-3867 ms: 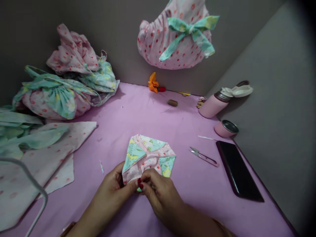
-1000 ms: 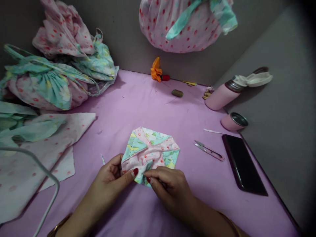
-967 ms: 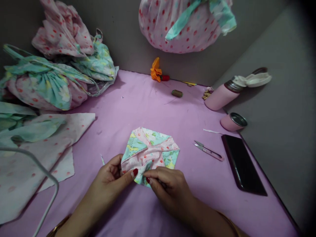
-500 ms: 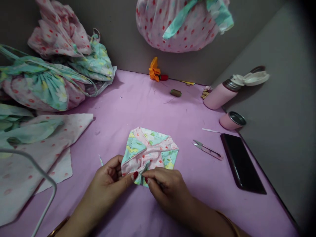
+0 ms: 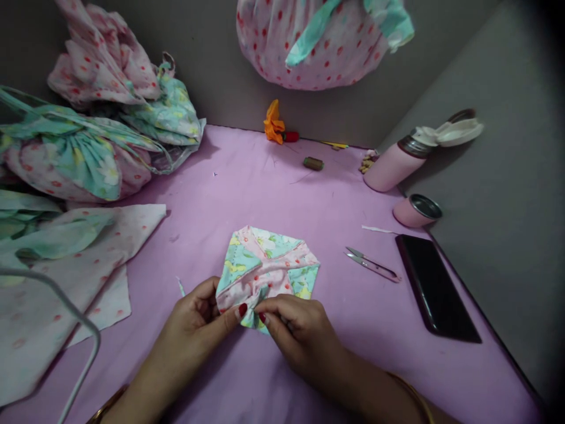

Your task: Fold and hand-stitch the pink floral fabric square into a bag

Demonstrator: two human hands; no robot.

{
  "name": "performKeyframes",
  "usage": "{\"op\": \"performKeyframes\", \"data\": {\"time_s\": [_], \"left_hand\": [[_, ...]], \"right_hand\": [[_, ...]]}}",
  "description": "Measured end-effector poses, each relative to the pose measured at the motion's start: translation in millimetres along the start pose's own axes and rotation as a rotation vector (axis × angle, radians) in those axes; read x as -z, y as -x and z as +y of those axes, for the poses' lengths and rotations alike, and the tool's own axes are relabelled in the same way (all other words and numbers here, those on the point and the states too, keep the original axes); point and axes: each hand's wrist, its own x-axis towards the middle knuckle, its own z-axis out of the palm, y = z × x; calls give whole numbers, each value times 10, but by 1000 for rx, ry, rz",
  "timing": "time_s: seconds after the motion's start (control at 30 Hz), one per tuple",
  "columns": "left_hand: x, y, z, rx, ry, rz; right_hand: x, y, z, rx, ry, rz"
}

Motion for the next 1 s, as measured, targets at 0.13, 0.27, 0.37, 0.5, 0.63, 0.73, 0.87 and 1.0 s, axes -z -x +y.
{"op": "performKeyframes", "data": {"time_s": [0.13,0.27,0.37,0.5,0.63,0.73,0.87,1.0], "left_hand": [[-10,-15,21,16,40,-28],[12,-24,31,45,79,-60],[30,-27,41,73,118,-79],[36,-31,51,92,182,-116],[27,-44,42,83,198,-121],[14,-40,30,68,178,-111],[-5,-13,28,57,181,-69],[-21,-5,35,36,140,-47]], "right_hand": [[7,-4,23,-3,-28,-14],[8,-16,46,13,-52,-33],[14,-32,40,29,-63,-37],[15,-42,20,23,-63,-44],[-8,-41,9,-10,-47,-50],[-26,-40,2,-35,-43,-41],[-32,-24,-6,-100,-57,-61],[-49,1,4,-144,-107,-87]]}}
